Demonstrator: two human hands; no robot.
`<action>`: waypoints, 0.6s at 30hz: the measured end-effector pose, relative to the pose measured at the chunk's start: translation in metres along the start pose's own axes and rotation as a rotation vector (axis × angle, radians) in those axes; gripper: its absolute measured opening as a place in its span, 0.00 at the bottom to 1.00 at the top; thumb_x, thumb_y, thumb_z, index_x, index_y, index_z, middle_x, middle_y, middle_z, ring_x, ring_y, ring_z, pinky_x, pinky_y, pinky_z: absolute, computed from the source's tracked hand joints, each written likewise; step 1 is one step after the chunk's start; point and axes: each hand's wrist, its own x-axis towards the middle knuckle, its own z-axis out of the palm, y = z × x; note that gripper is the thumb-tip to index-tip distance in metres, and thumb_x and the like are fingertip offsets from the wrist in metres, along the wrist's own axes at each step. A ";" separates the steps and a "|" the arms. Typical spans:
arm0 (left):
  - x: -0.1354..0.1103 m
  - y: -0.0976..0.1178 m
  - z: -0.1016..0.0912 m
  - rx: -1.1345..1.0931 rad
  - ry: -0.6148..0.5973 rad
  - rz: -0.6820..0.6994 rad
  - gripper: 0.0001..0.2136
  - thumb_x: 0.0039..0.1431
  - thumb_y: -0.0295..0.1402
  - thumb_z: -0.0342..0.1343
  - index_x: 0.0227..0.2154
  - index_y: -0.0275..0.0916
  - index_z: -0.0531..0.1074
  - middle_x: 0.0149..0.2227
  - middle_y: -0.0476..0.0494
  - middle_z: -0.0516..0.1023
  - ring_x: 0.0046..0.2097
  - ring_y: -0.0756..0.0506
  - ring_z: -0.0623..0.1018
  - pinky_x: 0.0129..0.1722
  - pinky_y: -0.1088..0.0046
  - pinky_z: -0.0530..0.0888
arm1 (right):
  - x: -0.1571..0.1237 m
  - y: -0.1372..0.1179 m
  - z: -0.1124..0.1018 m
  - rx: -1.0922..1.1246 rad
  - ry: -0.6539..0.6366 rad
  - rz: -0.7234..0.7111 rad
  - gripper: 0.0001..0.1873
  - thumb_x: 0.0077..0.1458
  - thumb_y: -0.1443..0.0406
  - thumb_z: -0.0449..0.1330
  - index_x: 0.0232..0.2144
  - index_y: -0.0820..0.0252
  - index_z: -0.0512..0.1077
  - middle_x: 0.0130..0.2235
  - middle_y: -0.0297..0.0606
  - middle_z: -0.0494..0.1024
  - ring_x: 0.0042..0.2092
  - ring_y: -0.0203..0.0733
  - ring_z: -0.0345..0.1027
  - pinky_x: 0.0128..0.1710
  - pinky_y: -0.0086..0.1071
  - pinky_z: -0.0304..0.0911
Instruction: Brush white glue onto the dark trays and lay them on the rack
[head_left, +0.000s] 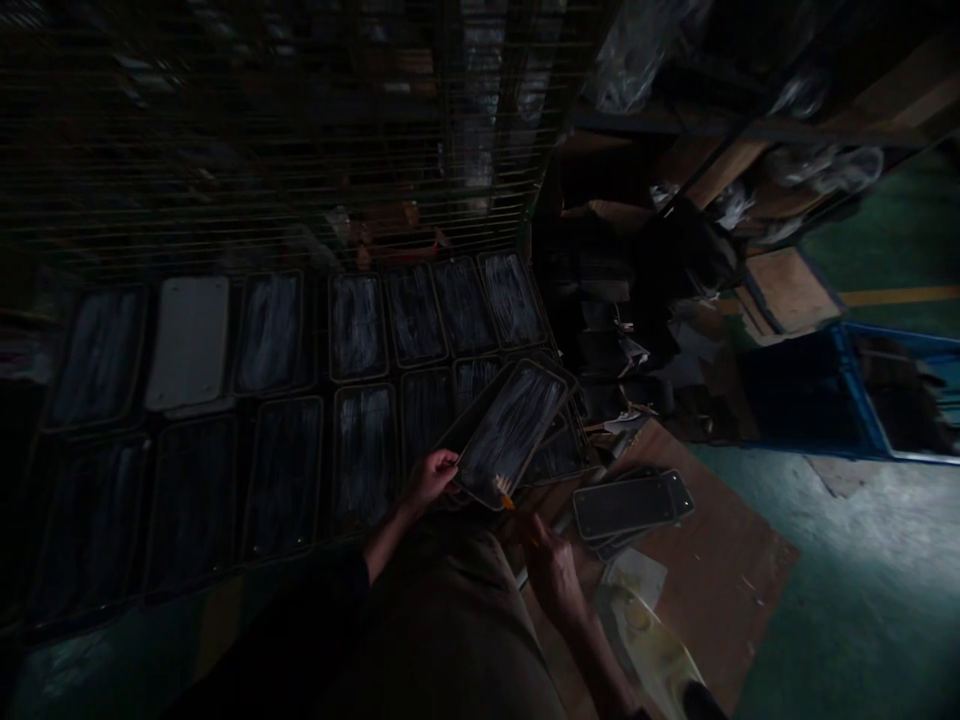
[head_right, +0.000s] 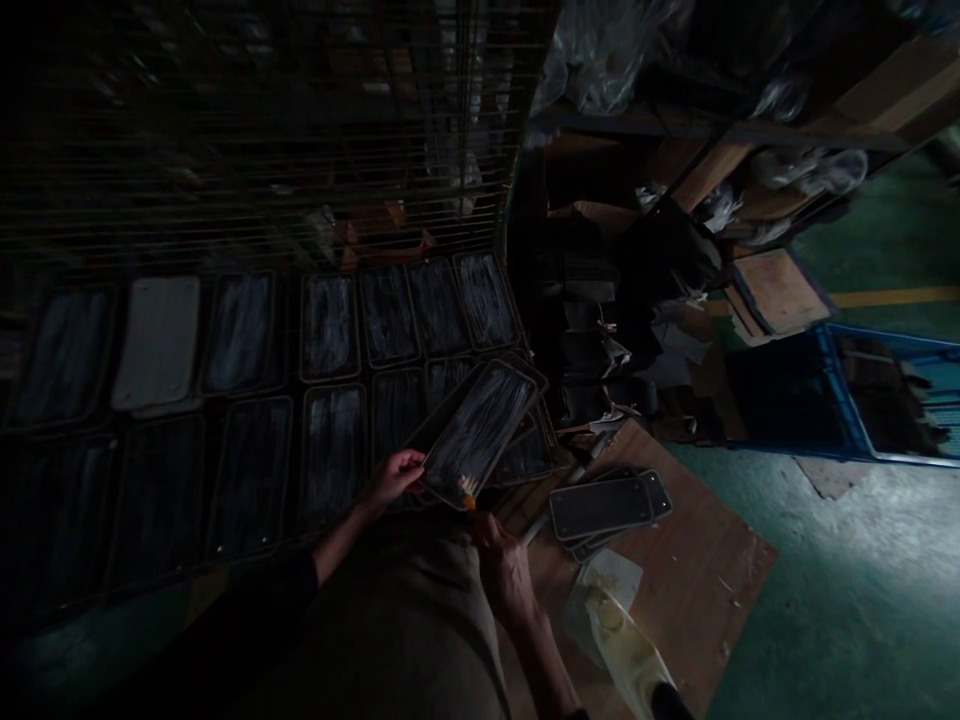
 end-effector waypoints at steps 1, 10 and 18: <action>0.000 0.000 0.000 -0.009 0.001 0.006 0.10 0.44 0.30 0.60 0.31 0.34 0.72 0.27 0.49 0.74 0.27 0.49 0.76 0.25 0.73 0.76 | -0.008 -0.004 0.003 0.029 -0.024 0.029 0.16 0.61 0.70 0.46 0.47 0.57 0.69 0.31 0.35 0.75 0.28 0.36 0.69 0.27 0.25 0.61; -0.004 0.002 -0.001 -0.053 -0.083 -0.003 0.15 0.43 0.36 0.64 0.33 0.34 0.71 0.28 0.49 0.74 0.28 0.50 0.75 0.28 0.71 0.77 | -0.005 0.002 -0.001 0.183 0.185 0.094 0.17 0.60 0.67 0.48 0.49 0.61 0.69 0.34 0.39 0.78 0.33 0.37 0.74 0.32 0.24 0.67; -0.021 0.017 0.000 -0.121 -0.174 -0.034 0.18 0.45 0.31 0.60 0.42 0.36 0.70 0.36 0.44 0.76 0.34 0.46 0.78 0.30 0.70 0.76 | -0.015 0.018 -0.014 0.194 0.239 0.128 0.16 0.60 0.60 0.50 0.45 0.61 0.72 0.28 0.36 0.78 0.28 0.38 0.73 0.27 0.24 0.67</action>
